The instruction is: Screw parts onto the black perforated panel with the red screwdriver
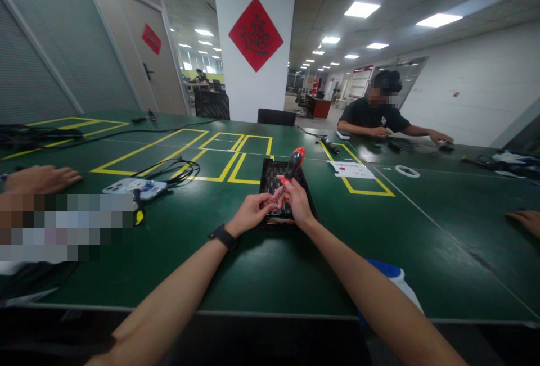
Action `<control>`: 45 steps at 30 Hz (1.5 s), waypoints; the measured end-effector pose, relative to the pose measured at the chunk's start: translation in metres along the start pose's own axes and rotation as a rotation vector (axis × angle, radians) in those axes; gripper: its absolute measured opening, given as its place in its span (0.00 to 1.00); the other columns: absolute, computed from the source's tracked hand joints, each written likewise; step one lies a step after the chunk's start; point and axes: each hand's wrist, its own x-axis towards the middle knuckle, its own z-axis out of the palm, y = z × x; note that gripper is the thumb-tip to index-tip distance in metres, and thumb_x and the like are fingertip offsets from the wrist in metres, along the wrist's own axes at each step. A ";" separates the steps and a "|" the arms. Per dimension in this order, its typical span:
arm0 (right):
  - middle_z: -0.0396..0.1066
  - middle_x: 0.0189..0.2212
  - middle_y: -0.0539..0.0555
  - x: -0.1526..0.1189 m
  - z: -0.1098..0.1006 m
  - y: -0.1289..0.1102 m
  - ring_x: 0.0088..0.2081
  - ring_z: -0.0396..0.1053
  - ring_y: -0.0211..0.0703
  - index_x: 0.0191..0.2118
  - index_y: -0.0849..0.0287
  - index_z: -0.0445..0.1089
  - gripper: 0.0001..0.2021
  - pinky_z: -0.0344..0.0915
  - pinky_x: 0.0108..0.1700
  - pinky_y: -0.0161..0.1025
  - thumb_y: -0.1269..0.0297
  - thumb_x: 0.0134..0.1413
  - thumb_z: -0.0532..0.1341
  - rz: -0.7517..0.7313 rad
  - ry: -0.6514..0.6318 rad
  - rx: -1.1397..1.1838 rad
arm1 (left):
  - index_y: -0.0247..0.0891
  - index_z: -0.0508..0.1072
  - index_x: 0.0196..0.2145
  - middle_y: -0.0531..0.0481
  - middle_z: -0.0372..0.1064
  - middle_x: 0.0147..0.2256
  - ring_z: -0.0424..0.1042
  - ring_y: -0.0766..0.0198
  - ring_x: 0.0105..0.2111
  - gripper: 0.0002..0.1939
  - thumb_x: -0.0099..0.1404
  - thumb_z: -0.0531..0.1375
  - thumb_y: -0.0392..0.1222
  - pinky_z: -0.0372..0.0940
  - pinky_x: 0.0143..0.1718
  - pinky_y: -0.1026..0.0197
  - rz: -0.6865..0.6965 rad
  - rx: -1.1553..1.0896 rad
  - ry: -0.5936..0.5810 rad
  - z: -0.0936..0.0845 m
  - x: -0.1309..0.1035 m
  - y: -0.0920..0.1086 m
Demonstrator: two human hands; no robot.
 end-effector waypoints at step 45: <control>0.68 0.24 0.48 0.001 0.002 -0.002 0.18 0.63 0.31 0.49 0.59 0.60 0.18 0.59 0.21 0.30 0.55 0.55 0.50 0.019 0.018 0.008 | 0.33 0.72 0.33 0.51 0.70 0.27 0.65 0.68 0.26 0.13 0.60 0.53 0.45 0.59 0.31 0.66 0.018 -0.016 0.015 -0.001 0.000 -0.001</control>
